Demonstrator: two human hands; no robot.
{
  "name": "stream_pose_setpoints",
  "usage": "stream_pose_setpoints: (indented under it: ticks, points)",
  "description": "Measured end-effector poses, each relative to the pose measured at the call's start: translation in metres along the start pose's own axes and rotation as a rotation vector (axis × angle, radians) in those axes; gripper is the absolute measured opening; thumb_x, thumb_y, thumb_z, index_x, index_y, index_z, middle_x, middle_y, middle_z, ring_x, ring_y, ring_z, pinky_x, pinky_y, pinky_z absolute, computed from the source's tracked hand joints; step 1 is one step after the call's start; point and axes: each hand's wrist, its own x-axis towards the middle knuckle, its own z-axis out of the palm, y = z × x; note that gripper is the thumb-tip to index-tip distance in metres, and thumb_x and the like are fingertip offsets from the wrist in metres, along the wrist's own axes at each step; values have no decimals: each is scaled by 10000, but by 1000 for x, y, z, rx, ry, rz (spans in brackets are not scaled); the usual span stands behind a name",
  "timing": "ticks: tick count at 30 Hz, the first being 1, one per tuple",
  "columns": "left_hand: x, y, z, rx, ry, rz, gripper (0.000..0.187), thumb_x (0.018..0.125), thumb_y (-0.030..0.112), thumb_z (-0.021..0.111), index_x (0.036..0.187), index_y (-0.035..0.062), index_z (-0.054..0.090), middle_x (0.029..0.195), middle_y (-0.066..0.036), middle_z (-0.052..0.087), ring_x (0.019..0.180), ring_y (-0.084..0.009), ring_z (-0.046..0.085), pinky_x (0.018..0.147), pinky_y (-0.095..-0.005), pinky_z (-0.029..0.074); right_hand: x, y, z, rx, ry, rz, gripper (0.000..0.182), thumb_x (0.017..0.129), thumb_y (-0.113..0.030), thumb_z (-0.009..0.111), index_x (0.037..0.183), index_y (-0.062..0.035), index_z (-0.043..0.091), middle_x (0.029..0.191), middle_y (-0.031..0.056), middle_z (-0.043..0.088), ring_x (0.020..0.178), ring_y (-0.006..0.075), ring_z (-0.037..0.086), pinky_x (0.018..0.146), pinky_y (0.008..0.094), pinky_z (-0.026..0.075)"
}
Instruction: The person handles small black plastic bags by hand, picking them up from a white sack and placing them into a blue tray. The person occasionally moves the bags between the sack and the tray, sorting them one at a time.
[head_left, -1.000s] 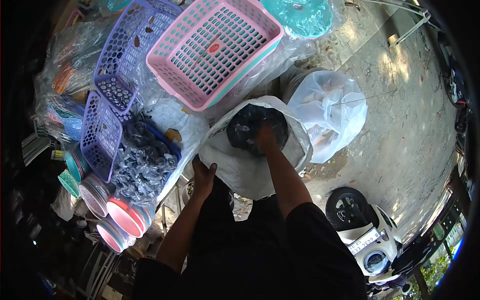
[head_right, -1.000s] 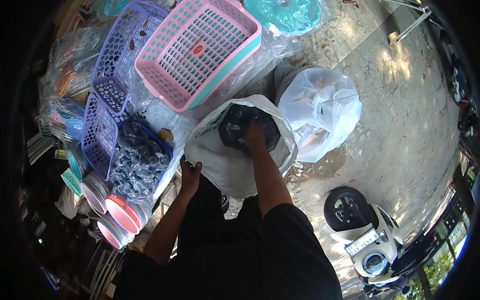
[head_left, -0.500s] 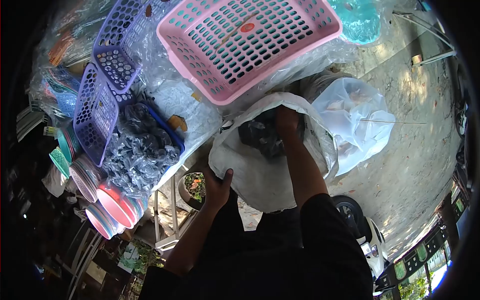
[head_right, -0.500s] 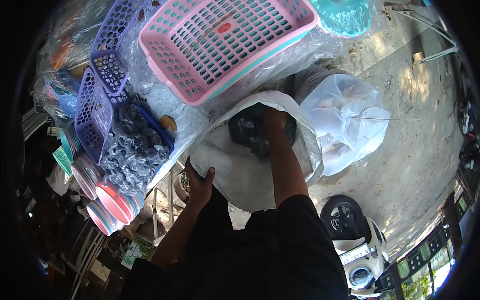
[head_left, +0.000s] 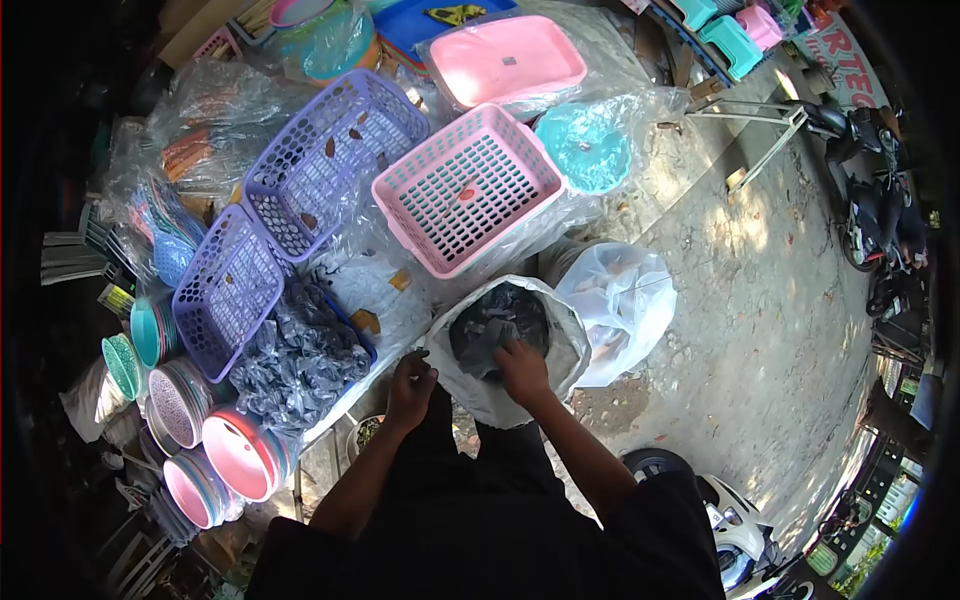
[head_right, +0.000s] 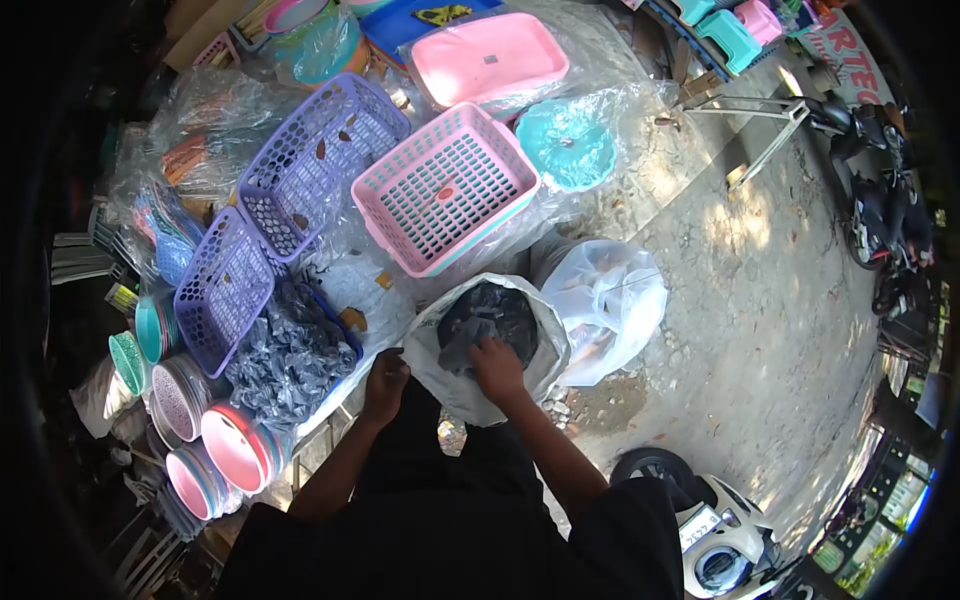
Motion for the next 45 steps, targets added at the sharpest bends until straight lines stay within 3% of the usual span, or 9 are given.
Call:
stream_pose_setpoints:
  ticks: [5,7,14,18,24,27,36,43,45]
  points:
    - [23,32,0,-256,-188,-63,431,950,339,543,1286,79,475,1034,-26,603,898,-112,563,792,-258,432,-30,-73,-91,234,284,-214,273,633,13,608,897,-56,599,1067,133,592,938,346,586,775,425,500]
    - [21,53,11,-818,-524,-557,493,971,485,430,1284,109,496,1108,-55,612,1000,-160,587,871,-292,451,-41,-89,-108,237,319,-243,318,602,64,618,904,-37,601,1109,152,581,977,355,588,825,418,501]
    - [-6,120,55,-1419,-597,-461,585,967,558,338,1267,95,531,1154,-125,632,1059,-260,609,937,-449,489,-79,-130,-167,426,493,-110,512,631,53,710,1095,-30,510,1190,209,501,1092,400,529,905,412,466]
    - [-10,155,57,-1448,-812,-350,612,961,572,329,1281,86,517,1174,-133,626,1086,-284,596,943,-464,491,-92,-131,-181,442,715,-81,506,666,27,740,1095,-15,475,1148,212,496,1054,377,537,884,404,461]
    - [-19,187,58,-1389,-487,-527,662,933,633,330,1273,96,518,1092,-162,649,898,-340,657,791,-500,554,-113,-110,-191,401,726,-122,506,672,20,751,1089,0,465,1051,188,523,960,320,555,822,371,466]
    - [-21,173,55,-1433,-774,-354,667,918,655,341,1261,115,525,1061,-172,654,810,-349,669,719,-518,564,-119,-100,-188,442,700,-107,511,673,33,747,1099,5,465,1011,169,531,901,278,560,783,347,469]
    - [-40,202,68,-1378,-413,-480,655,897,673,375,1203,122,553,1005,-165,659,732,-323,666,629,-445,569,-127,-84,-180,540,674,-126,491,697,54,734,1108,1,472,997,138,535,845,220,577,747,308,484]
    - [-44,200,73,-1267,-457,-324,656,903,666,376,1213,113,545,1064,-153,644,793,-297,664,683,-443,568,-122,-89,-199,618,601,-185,516,718,-33,746,1151,6,469,1080,170,528,974,270,571,845,355,475]
    - [-44,194,74,-1222,-450,-295,648,909,659,375,1215,115,547,1082,-141,641,845,-281,663,733,-436,567,-118,-98,-208,645,521,-260,666,697,-133,788,1236,11,425,1178,233,491,1124,388,496,953,429,414]
